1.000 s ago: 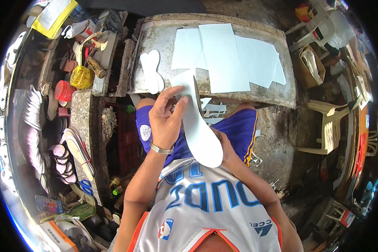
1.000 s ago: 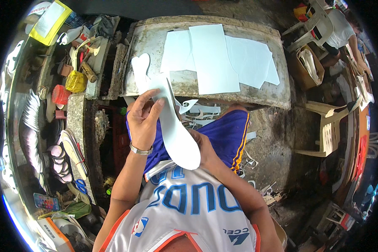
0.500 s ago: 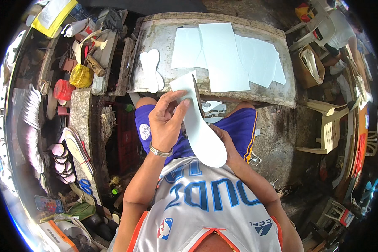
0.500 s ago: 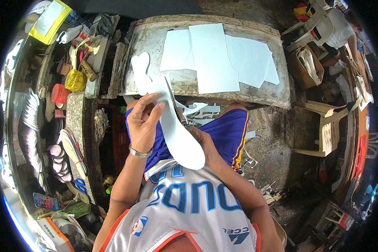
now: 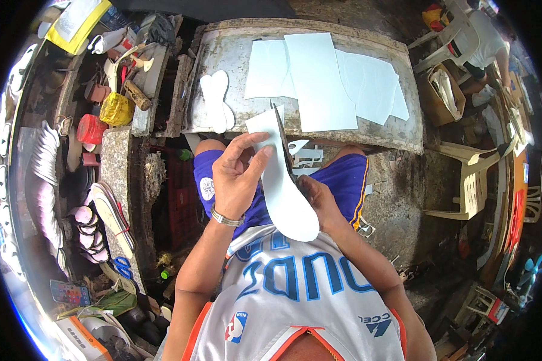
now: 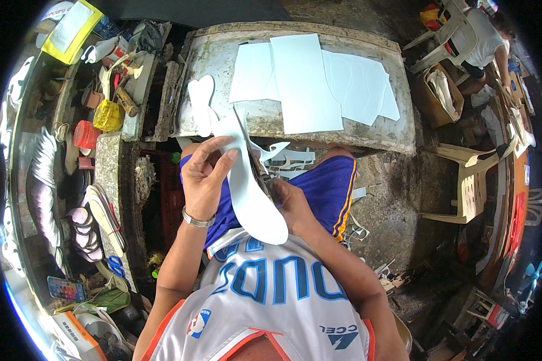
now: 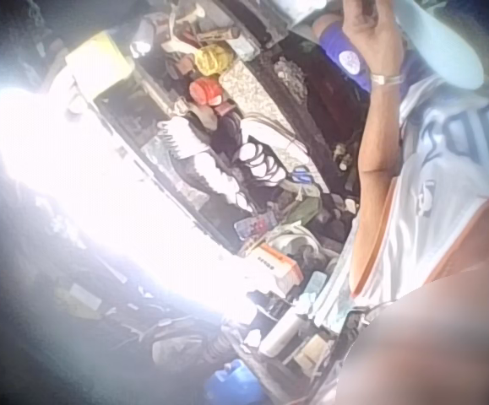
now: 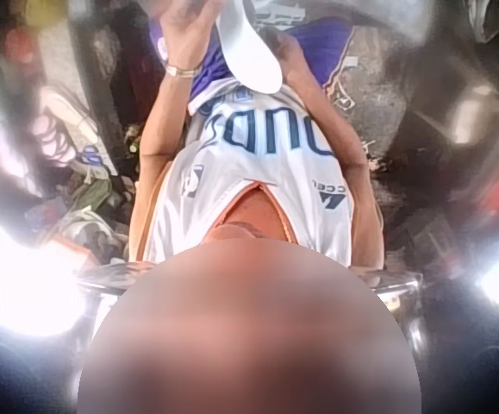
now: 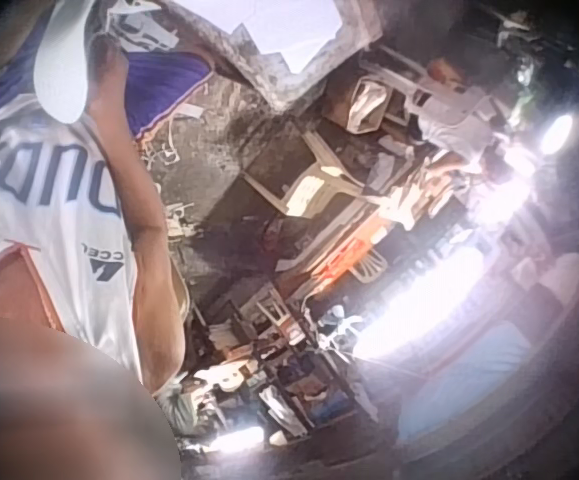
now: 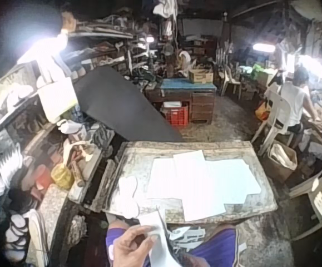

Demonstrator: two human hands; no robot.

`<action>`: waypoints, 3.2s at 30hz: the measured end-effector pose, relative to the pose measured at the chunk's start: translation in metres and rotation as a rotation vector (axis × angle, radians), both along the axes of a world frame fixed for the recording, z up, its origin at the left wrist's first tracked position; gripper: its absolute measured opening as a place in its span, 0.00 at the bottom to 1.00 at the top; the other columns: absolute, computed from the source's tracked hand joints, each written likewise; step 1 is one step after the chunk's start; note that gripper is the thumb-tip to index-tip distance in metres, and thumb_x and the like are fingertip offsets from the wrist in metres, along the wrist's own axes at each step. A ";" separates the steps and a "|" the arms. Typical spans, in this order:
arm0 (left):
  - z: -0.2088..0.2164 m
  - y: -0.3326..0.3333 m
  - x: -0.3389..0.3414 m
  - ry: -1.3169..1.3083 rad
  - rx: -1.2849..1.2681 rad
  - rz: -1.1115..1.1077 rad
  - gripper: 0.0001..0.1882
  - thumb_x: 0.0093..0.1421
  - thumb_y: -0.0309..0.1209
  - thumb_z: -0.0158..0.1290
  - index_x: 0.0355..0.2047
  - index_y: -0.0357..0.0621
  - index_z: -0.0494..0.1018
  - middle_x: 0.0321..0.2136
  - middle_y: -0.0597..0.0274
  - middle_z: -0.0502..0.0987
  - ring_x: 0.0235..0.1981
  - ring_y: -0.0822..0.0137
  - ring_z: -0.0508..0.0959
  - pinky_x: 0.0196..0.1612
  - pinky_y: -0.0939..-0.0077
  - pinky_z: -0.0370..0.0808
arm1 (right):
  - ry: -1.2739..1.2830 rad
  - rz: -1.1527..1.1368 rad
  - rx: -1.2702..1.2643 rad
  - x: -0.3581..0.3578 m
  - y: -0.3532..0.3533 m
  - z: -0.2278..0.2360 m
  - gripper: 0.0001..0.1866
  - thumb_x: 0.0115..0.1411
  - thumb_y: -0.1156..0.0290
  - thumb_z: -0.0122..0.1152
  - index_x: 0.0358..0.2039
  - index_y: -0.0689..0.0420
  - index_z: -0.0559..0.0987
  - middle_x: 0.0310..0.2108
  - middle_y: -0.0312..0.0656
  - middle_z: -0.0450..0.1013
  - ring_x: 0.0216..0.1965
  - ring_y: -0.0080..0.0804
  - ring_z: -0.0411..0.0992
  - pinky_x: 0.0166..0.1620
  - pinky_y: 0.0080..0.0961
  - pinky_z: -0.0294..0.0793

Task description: The person uses scissors to cut a white sheet into a shoe insole shape. They hold the material with one hand and cut along the outline with the other, then place the finished piece on the table.

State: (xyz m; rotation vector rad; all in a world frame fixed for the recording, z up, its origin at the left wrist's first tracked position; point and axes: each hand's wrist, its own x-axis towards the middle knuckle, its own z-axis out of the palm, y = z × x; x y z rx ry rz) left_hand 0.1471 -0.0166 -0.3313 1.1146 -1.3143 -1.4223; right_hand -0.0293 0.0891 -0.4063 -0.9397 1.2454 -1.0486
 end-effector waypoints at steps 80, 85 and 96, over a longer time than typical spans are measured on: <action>0.031 -0.026 0.053 -0.314 -0.144 -0.461 0.18 0.62 0.21 0.54 0.52 0.37 0.83 0.45 0.61 0.85 0.40 0.78 0.80 0.47 0.80 0.77 | 0.279 0.309 0.086 -0.049 -0.003 0.023 0.32 0.47 0.48 0.89 0.34 0.58 0.77 0.29 0.28 0.70 0.32 0.18 0.65 0.35 0.21 0.64; 0.034 -0.025 0.056 -0.341 -0.113 -0.483 0.18 0.62 0.20 0.54 0.52 0.35 0.82 0.47 0.60 0.84 0.44 0.75 0.81 0.50 0.78 0.78 | 0.246 0.310 0.097 -0.047 -0.004 0.025 0.32 0.47 0.48 0.88 0.34 0.58 0.77 0.29 0.28 0.69 0.33 0.17 0.64 0.35 0.21 0.64; 0.035 -0.025 0.056 -0.340 -0.165 -0.522 0.18 0.62 0.20 0.53 0.52 0.33 0.82 0.50 0.57 0.84 0.48 0.71 0.81 0.55 0.74 0.77 | 0.251 0.286 0.069 -0.045 -0.005 0.027 0.34 0.46 0.44 0.87 0.31 0.58 0.76 0.27 0.28 0.67 0.30 0.19 0.63 0.32 0.23 0.63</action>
